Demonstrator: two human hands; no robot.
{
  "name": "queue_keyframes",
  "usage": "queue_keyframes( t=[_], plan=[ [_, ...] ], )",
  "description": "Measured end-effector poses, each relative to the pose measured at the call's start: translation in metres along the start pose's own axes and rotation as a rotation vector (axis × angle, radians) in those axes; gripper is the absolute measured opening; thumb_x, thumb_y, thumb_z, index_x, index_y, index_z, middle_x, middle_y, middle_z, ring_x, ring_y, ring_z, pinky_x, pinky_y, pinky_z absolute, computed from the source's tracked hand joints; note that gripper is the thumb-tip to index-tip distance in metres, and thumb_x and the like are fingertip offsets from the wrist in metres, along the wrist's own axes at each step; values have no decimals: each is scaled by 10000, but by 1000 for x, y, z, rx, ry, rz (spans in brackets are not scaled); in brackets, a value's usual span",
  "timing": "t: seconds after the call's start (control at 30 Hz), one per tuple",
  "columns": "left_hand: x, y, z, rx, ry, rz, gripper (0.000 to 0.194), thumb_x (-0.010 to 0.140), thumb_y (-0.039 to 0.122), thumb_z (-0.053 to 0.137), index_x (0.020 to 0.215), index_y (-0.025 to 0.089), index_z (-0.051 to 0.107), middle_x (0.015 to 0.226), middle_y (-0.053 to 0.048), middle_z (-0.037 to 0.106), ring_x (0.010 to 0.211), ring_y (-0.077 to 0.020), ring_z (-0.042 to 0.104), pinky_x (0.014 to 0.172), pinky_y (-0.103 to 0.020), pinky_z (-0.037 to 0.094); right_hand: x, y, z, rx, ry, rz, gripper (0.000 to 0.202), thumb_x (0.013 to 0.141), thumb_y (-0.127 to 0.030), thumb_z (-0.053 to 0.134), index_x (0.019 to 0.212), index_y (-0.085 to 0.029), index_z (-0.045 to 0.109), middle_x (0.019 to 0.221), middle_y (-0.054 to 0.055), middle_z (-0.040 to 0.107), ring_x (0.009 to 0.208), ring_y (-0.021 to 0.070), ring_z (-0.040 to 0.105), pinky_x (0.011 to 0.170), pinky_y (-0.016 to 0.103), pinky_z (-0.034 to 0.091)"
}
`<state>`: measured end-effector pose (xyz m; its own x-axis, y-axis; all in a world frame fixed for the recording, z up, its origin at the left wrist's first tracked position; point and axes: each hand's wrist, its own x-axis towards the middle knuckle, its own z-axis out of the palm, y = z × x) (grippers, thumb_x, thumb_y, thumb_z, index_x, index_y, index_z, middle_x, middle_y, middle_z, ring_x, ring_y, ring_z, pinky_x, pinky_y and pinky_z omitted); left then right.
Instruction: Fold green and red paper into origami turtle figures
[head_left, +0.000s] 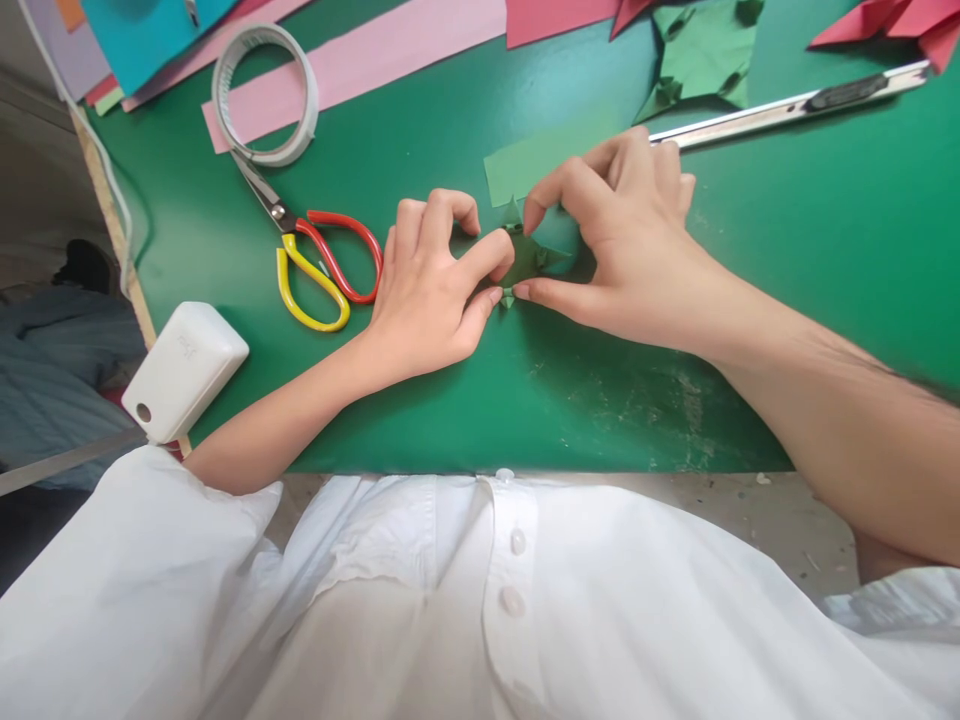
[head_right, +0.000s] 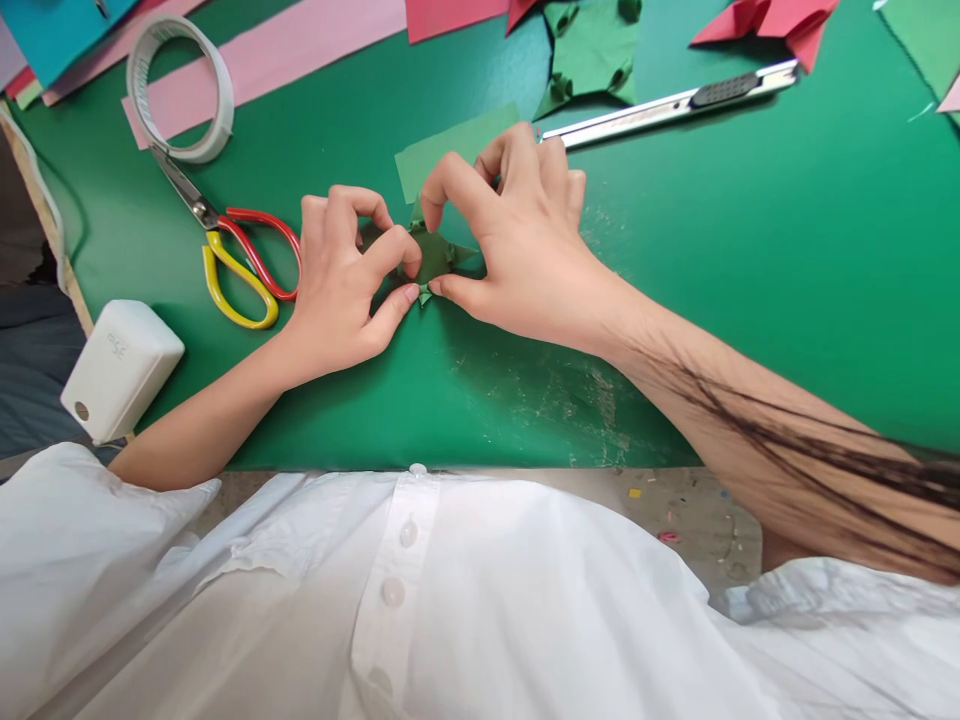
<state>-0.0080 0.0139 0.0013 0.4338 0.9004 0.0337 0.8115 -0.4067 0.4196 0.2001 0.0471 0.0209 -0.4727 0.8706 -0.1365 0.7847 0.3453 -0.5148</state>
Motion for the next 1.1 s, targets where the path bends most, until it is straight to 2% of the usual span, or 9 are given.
queue_keyframes(
  t=[0.2,0.37,0.57,0.73,0.93,1.1],
  plan=[
    [0,0,1,14,0,1,215,917,410,569,1086,291,626,1267,-117,494,1215,-367,431,1047,-568,351,0,3,1,-26,-9,-8,411,852,-381,707,1189,-280,495,1244,134,426,1145,356,426,880,498,394],
    [1,3,-1,17,10,-15,175,922,371,550,1044,285,641,1253,-112,506,1176,-352,452,1041,-559,356,1,7,4,-31,22,-58,413,841,-433,712,1160,-280,500,1205,127,419,1115,353,421,843,489,399],
    [2,4,-2,23,5,-23,181,926,380,535,1030,282,646,1241,-109,517,1173,-347,454,1036,-555,362,3,1,2,-31,-45,29,392,829,-373,719,1141,-290,497,1232,115,405,1161,372,408,889,519,387],
    [2,3,-2,3,-6,-27,206,921,384,530,1063,289,644,1259,-108,518,1214,-358,445,1052,-558,354,2,7,3,-13,-4,-46,395,854,-477,688,1157,-300,507,1211,113,416,1122,356,410,870,520,392],
    [2,2,-1,-20,-9,-35,204,929,367,509,1046,284,655,1260,-114,520,1208,-366,458,1046,-573,347,0,13,4,-45,4,-101,354,889,-482,641,1175,-291,558,1216,128,447,1105,332,425,861,483,382],
    [1,2,-1,-48,7,-15,227,929,404,526,1085,296,652,1251,-109,531,1218,-360,445,1042,-561,363,-5,9,2,-65,30,-142,251,910,-467,605,1097,-308,661,1225,125,479,1123,337,444,865,484,376]
  ],
)
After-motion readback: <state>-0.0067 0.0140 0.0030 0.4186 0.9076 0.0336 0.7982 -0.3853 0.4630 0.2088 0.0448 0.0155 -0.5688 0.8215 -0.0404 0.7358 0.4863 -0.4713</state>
